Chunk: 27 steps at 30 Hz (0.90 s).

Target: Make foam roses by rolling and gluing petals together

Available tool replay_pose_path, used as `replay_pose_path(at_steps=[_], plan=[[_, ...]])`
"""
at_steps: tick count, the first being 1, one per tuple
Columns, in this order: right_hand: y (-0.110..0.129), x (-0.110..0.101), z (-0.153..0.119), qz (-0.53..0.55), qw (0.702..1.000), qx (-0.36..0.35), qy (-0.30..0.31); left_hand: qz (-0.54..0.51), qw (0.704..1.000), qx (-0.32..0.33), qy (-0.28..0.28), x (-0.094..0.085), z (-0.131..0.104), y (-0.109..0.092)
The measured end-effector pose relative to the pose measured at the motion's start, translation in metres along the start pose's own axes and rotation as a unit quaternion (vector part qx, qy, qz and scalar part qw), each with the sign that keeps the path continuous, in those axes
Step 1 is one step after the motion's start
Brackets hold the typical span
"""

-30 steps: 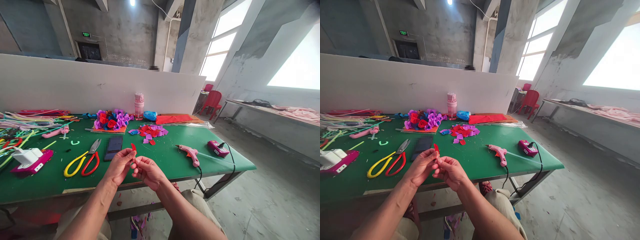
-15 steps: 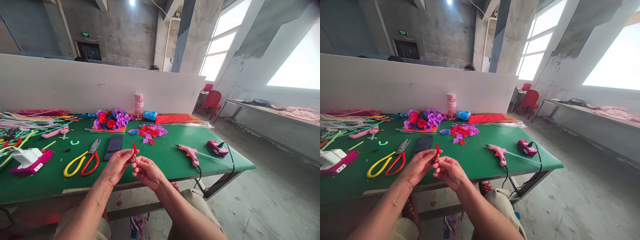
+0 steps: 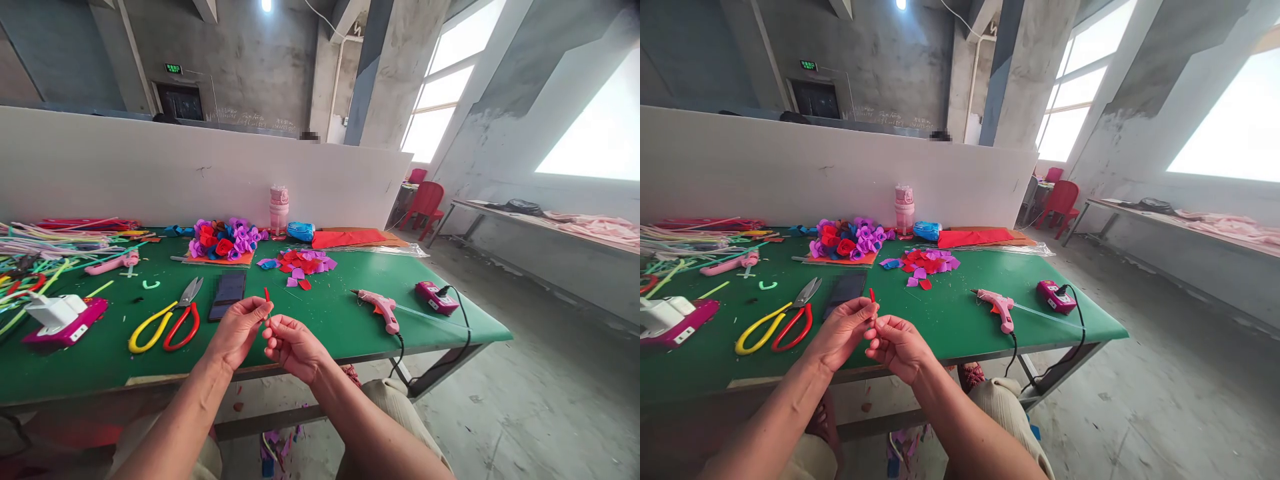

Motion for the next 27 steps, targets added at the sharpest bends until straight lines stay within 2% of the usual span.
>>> replay_pose_path(at_steps=[4,8,13,17,19,23,27], plan=[[0.010,0.000,-0.001,-0.070,0.995,-0.072,-0.012,-0.011,1.000,0.002,-0.002,-0.003,0.004,0.002],[0.022,0.001,-0.006,-0.163,0.975,-0.147,-0.036,-0.024,1.000,0.015,-0.003,-0.005,0.007,-0.001],[0.021,0.003,-0.007,-0.177,0.975,-0.133,-0.022,-0.026,0.998,-0.029,0.040,0.003,0.002,0.007],[0.022,0.001,-0.007,-0.154,0.980,-0.128,-0.009,-0.031,0.997,-0.022,0.065,0.002,0.002,0.004],[0.025,-0.002,-0.006,-0.128,0.983,-0.131,-0.019,-0.022,0.998,-0.004,0.064,-0.002,0.004,0.000],[0.030,-0.007,-0.004,-0.091,0.987,-0.129,-0.040,0.012,0.999,0.026,0.023,-0.013,0.009,-0.008],[0.024,-0.002,-0.004,-0.097,0.988,-0.116,-0.015,0.040,0.998,0.013,0.045,-0.005,0.005,-0.004]])
Point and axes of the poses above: each hand's wrist, its own z-axis towards the middle knuckle, its own x-axis out of the palm, y = z × x, the point moved 9 cm from there along z, towards the middle knuckle, and after that the axes turned 12 degrees about -y, right-handed, at the moved point
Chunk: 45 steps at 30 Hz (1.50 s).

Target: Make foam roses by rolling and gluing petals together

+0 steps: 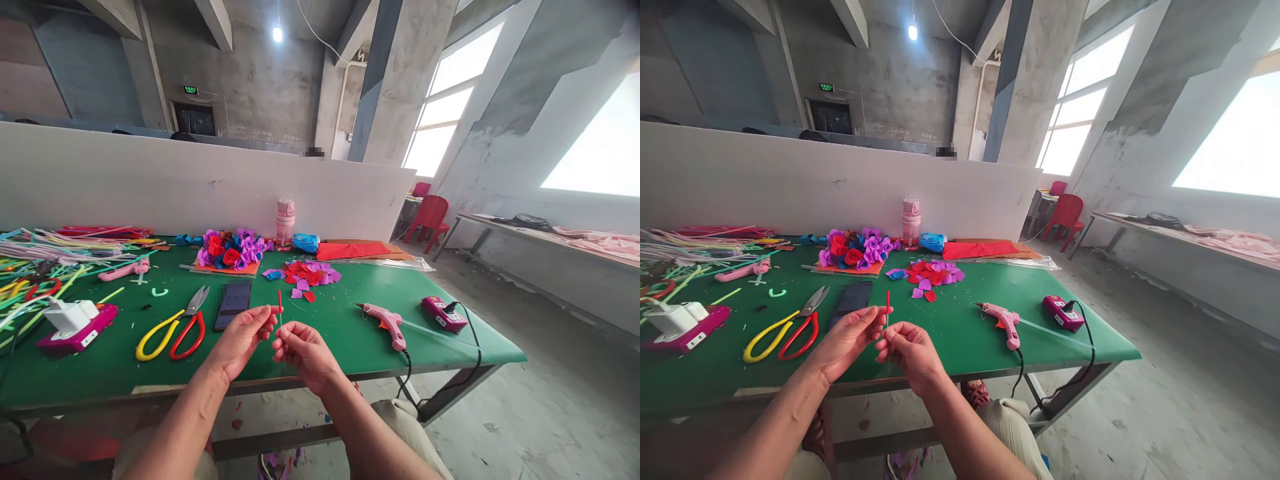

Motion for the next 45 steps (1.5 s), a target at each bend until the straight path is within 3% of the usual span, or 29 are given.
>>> replay_pose_path(at_steps=[3,11,16,26,33,45], plan=[[-0.005,0.006,-0.003,-0.014,1.000,0.011,0.025,0.011,1.000,-0.007,0.003,0.005,-0.003,0.003],[-0.010,0.004,-0.004,-0.067,0.997,0.026,0.012,0.030,0.996,0.053,-0.069,-0.006,-0.002,-0.009],[-0.013,-0.002,0.001,-0.030,0.999,0.033,-0.001,0.041,0.998,0.054,-0.012,-0.003,-0.002,-0.013],[-0.019,0.003,-0.002,-0.022,0.998,0.063,0.014,0.092,0.992,0.066,-0.053,-0.006,-0.003,-0.014],[-0.029,0.012,-0.003,0.063,0.988,0.129,0.063,0.071,0.997,0.033,-0.020,-0.001,-0.003,-0.008],[-0.026,0.014,-0.006,-0.005,0.993,0.095,0.077,0.087,0.995,0.046,-0.024,-0.006,-0.004,-0.010]])
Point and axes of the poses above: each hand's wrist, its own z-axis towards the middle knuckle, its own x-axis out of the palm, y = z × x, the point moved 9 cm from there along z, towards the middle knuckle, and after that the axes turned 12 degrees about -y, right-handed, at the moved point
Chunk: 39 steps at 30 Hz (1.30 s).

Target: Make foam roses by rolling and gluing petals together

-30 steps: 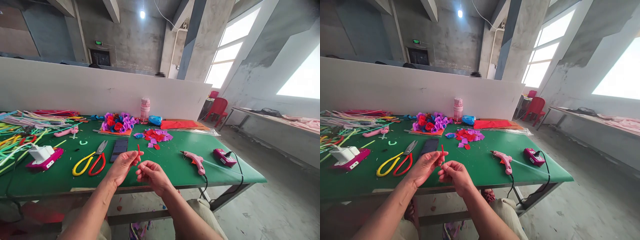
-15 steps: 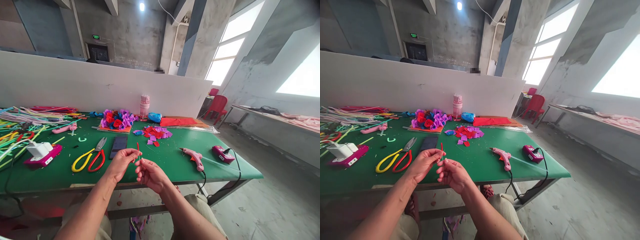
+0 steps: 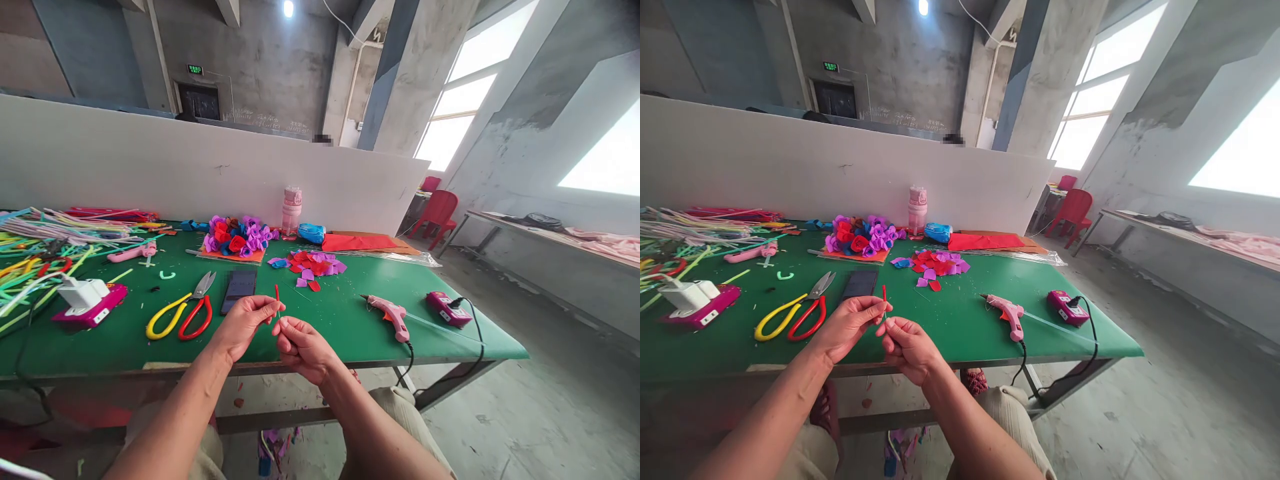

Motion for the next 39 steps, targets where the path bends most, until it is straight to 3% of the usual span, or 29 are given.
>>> replay_pose_path(at_steps=[12,20,25,27,29,33,39], plan=[[0.004,0.000,0.000,-0.073,0.996,-0.041,0.004,0.007,1.000,0.022,-0.004,-0.007,0.002,-0.004],[0.008,-0.004,0.003,-0.047,0.995,-0.086,-0.030,0.038,0.998,-0.009,0.055,0.013,-0.009,0.002],[-0.007,-0.004,0.000,-0.189,0.982,-0.020,0.002,0.038,0.996,0.077,-0.032,-0.004,-0.007,-0.017],[-0.009,-0.008,-0.001,-0.265,0.964,0.004,0.013,0.021,0.996,0.076,-0.038,-0.009,-0.007,-0.021],[0.004,-0.017,0.001,-0.294,0.955,-0.025,-0.023,0.021,0.998,0.056,-0.023,-0.008,-0.009,-0.019],[0.043,-0.027,0.006,-0.210,0.962,-0.145,-0.095,0.052,0.998,0.028,0.003,-0.001,-0.015,-0.011],[0.047,-0.032,0.011,-0.134,0.971,-0.161,-0.116,0.098,0.995,0.014,0.016,0.009,-0.015,0.005]])
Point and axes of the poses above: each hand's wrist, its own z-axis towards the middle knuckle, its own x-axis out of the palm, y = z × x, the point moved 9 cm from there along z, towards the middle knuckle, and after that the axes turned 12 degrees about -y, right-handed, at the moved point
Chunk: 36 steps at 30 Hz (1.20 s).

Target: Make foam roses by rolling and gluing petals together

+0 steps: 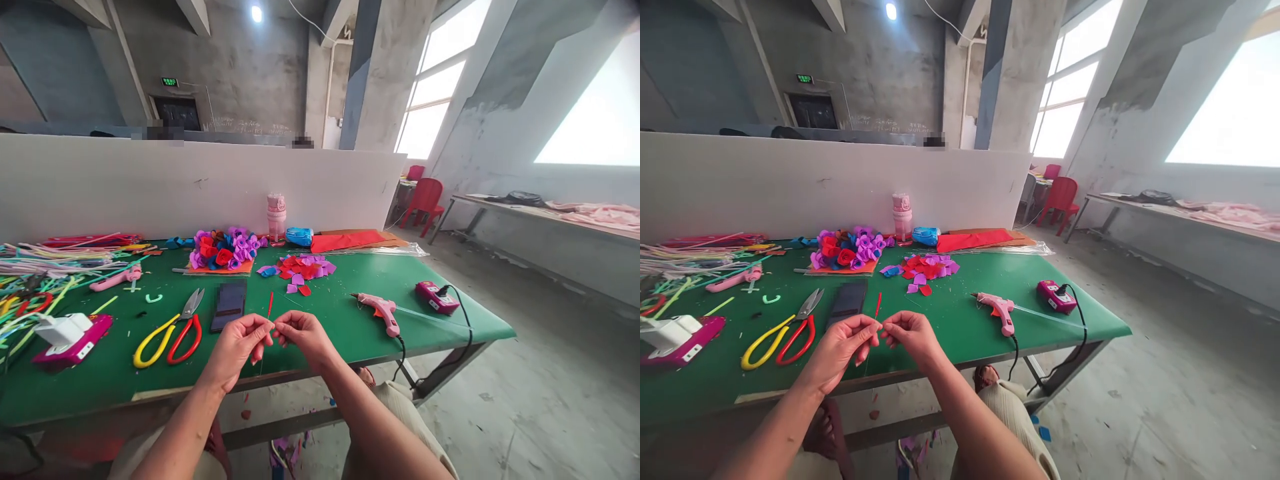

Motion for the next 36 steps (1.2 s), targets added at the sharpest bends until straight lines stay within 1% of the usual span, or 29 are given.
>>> replay_pose_path(at_steps=[2,7,9,13,15,16,19,21,23,24,25,26,27,28,30,32,34,35,36], plan=[[-0.001,-0.006,0.001,0.007,1.000,-0.005,-0.017,0.006,1.000,-0.008,-0.003,0.001,0.002,0.005],[-0.002,-0.030,-0.001,0.003,0.999,-0.011,-0.052,0.016,1.000,-0.022,-0.015,0.005,0.003,0.011],[-0.003,-0.039,-0.003,0.004,0.998,-0.005,-0.061,0.019,0.999,-0.028,-0.011,0.014,0.001,0.013],[-0.002,-0.058,-0.009,0.012,0.997,0.013,-0.076,0.027,0.998,-0.045,0.020,0.038,-0.002,0.018],[0.001,-0.069,-0.015,0.012,0.997,0.024,-0.079,0.025,0.999,-0.038,0.015,0.041,0.001,0.016],[0.003,-0.075,-0.019,0.012,0.997,0.030,-0.077,0.019,0.999,-0.026,0.002,0.039,0.005,0.014],[0.010,-0.088,-0.033,-0.010,0.997,0.037,-0.060,-0.016,0.998,0.017,-0.052,0.025,0.022,0.002],[0.011,-0.087,-0.042,-0.063,0.997,0.050,-0.021,-0.054,0.997,0.013,-0.061,0.020,0.034,0.000],[0.015,-0.082,-0.047,-0.132,0.989,0.054,0.024,-0.079,0.995,0.002,-0.064,0.021,0.046,0.001],[0.021,-0.079,-0.045,-0.169,0.984,0.035,0.039,-0.082,0.994,0.002,-0.070,0.021,0.051,0.002],[0.031,-0.077,-0.041,-0.206,0.977,-0.002,0.046,-0.078,0.994,0.006,-0.082,0.022,0.055,0.003],[0.044,-0.076,-0.034,-0.245,0.967,-0.050,0.044,-0.070,0.993,0.010,-0.095,0.023,0.059,0.005],[0.057,-0.076,-0.024,-0.286,0.952,-0.100,0.039,-0.061,0.992,0.011,-0.108,0.025,0.063,0.009],[0.068,-0.076,-0.013,-0.330,0.934,-0.136,0.036,-0.055,0.991,0.009,-0.119,0.027,0.066,0.013],[0.079,-0.083,0.019,-0.428,0.890,-0.156,0.017,-0.061,0.989,0.000,-0.136,0.031,0.070,0.022],[0.087,-0.089,0.053,-0.519,0.835,-0.184,0.001,-0.091,0.984,-0.004,-0.155,0.034,0.072,0.029],[0.087,-0.091,0.085,-0.594,0.780,-0.194,-0.013,-0.123,0.977,-0.003,-0.176,0.033,0.072,0.032],[0.083,-0.089,0.099,-0.628,0.753,-0.195,-0.009,-0.133,0.974,-0.004,-0.183,0.033,0.071,0.034],[0.077,-0.083,0.110,-0.653,0.731,-0.197,0.008,-0.138,0.972,-0.005,-0.189,0.032,0.071,0.035]])
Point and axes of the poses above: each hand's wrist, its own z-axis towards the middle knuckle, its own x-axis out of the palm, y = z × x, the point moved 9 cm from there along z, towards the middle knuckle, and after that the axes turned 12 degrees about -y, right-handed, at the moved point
